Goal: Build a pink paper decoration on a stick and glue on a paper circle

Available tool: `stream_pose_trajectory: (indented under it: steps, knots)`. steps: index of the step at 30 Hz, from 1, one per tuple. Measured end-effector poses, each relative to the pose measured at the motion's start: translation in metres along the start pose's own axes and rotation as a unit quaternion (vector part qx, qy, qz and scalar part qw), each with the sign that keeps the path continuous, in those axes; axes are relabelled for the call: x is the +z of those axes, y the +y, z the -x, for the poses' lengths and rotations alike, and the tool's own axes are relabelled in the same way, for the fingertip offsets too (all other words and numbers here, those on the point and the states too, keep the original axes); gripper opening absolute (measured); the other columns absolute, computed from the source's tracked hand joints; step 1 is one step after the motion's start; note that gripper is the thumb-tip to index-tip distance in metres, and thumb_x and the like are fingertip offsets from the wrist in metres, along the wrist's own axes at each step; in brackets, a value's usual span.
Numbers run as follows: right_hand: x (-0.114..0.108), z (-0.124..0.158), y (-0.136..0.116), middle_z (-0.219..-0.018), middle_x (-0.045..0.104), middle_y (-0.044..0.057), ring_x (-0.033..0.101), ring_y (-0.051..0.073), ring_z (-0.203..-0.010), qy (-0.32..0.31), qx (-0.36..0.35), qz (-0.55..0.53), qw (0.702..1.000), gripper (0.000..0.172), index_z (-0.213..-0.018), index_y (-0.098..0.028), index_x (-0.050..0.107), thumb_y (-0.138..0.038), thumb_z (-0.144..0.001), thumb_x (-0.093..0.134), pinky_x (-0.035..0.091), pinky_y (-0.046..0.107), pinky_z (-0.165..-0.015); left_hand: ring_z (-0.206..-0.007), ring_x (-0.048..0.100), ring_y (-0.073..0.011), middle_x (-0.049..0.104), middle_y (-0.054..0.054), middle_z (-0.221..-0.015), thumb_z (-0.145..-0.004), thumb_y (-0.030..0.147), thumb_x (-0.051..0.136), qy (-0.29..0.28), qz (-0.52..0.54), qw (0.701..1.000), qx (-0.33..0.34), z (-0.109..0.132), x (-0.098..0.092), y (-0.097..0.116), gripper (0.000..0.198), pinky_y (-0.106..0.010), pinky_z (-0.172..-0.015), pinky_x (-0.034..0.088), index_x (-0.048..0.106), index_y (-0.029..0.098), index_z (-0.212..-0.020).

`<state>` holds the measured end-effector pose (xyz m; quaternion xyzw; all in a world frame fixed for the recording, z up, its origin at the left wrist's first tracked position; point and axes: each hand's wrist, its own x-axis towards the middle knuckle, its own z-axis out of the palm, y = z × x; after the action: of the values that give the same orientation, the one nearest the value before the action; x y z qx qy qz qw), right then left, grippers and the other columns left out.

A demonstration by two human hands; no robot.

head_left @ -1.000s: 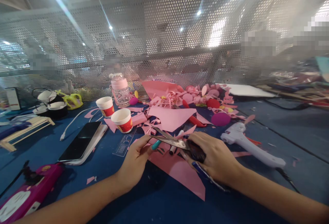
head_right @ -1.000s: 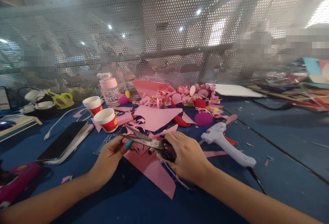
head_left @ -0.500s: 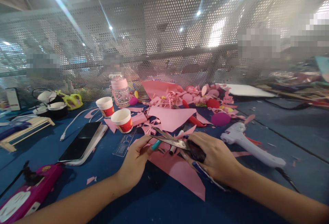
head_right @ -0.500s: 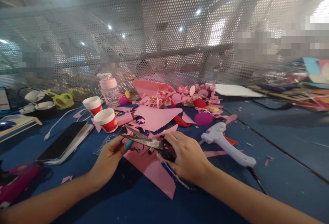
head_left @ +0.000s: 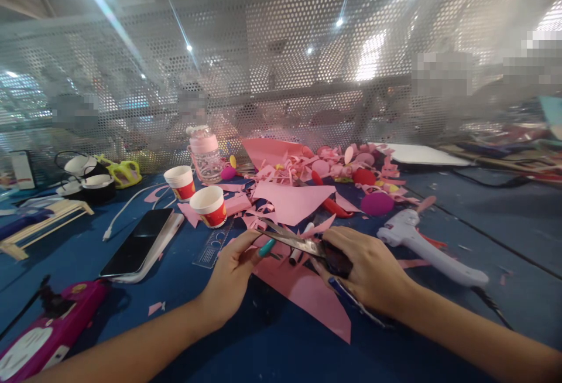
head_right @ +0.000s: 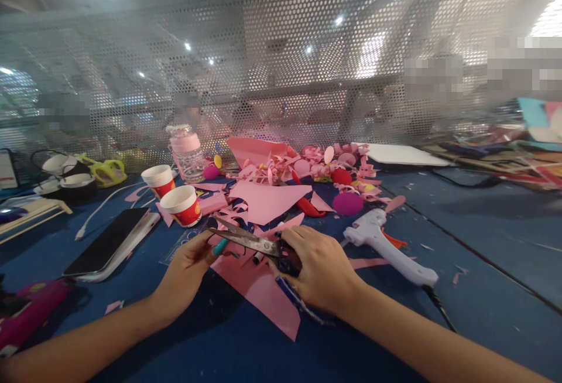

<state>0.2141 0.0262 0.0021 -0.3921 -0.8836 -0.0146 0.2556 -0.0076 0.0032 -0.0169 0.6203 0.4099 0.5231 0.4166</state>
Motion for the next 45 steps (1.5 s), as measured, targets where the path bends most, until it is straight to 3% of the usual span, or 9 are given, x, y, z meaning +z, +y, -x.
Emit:
stream_pose_trajectory:
  steps: [10, 19, 22, 27, 45]
  knots:
    - [-0.0025, -0.0024, 0.001, -0.077, 0.065, 0.01, 0.061, 0.023, -0.071, -0.003, 0.004, 0.021, 1.0, 0.018, -0.081, -0.015, 0.058, -0.03, -0.075, 0.051, 0.046, 0.032, -0.06, -0.095, 0.057, -0.0142, 0.065, 0.001, -0.104, -0.082, 0.027, 0.055, 0.0, -0.004, 1.0, 0.031, -0.0003, 0.0004, 0.0023, 0.023, -0.025, -0.085, 0.045, 0.064, 0.027, -0.103]
    - [-0.0031, -0.0029, 0.0005, -0.065, 0.06, 0.006, 0.055, 0.017, -0.057, 0.018, -0.01, 0.029, 0.999, 0.014, -0.071, -0.018, 0.053, -0.03, -0.076, 0.049, 0.039, 0.026, -0.051, -0.09, 0.058, -0.0154, 0.065, 0.0, -0.096, -0.081, 0.031, 0.055, 0.008, 0.0, 1.0, 0.007, 0.0005, 0.0011, 0.0025, 0.021, -0.026, -0.082, 0.046, 0.064, 0.023, -0.098]
    - [-0.0027, -0.0022, 0.0003, -0.068, 0.061, 0.007, 0.056, 0.019, -0.061, 0.019, 0.0, 0.029, 0.999, 0.019, -0.075, -0.017, 0.053, -0.035, -0.079, 0.046, 0.04, 0.027, -0.052, -0.085, 0.057, -0.0143, 0.064, 0.001, -0.089, -0.081, 0.032, 0.056, 0.014, -0.01, 1.0, 0.001, 0.0006, 0.0011, 0.003, 0.019, -0.025, -0.079, 0.046, 0.064, 0.023, -0.095]
    - [-0.0008, -0.001, 0.0029, -0.08, 0.063, 0.01, 0.059, 0.022, -0.072, -0.013, 0.015, 0.038, 0.999, 0.025, -0.085, -0.016, 0.055, -0.039, -0.079, 0.048, 0.044, 0.032, -0.061, -0.09, 0.056, -0.0142, 0.064, 0.0, -0.097, -0.083, 0.028, 0.054, -0.003, -0.012, 1.0, 0.024, 0.0001, 0.001, 0.0045, 0.02, -0.025, -0.082, 0.044, 0.064, 0.024, -0.099]
    - [-0.0001, -0.0004, 0.0052, -0.077, 0.063, 0.008, 0.058, 0.021, -0.07, -0.006, -0.002, 0.041, 0.999, 0.021, -0.08, -0.018, 0.053, -0.038, -0.079, 0.048, 0.043, 0.03, -0.059, -0.098, 0.056, -0.0164, 0.064, -0.001, -0.104, -0.084, 0.022, 0.052, -0.023, -0.001, 0.999, 0.033, 0.0001, 0.0012, 0.0061, 0.023, -0.028, -0.087, 0.044, 0.064, 0.025, -0.103]
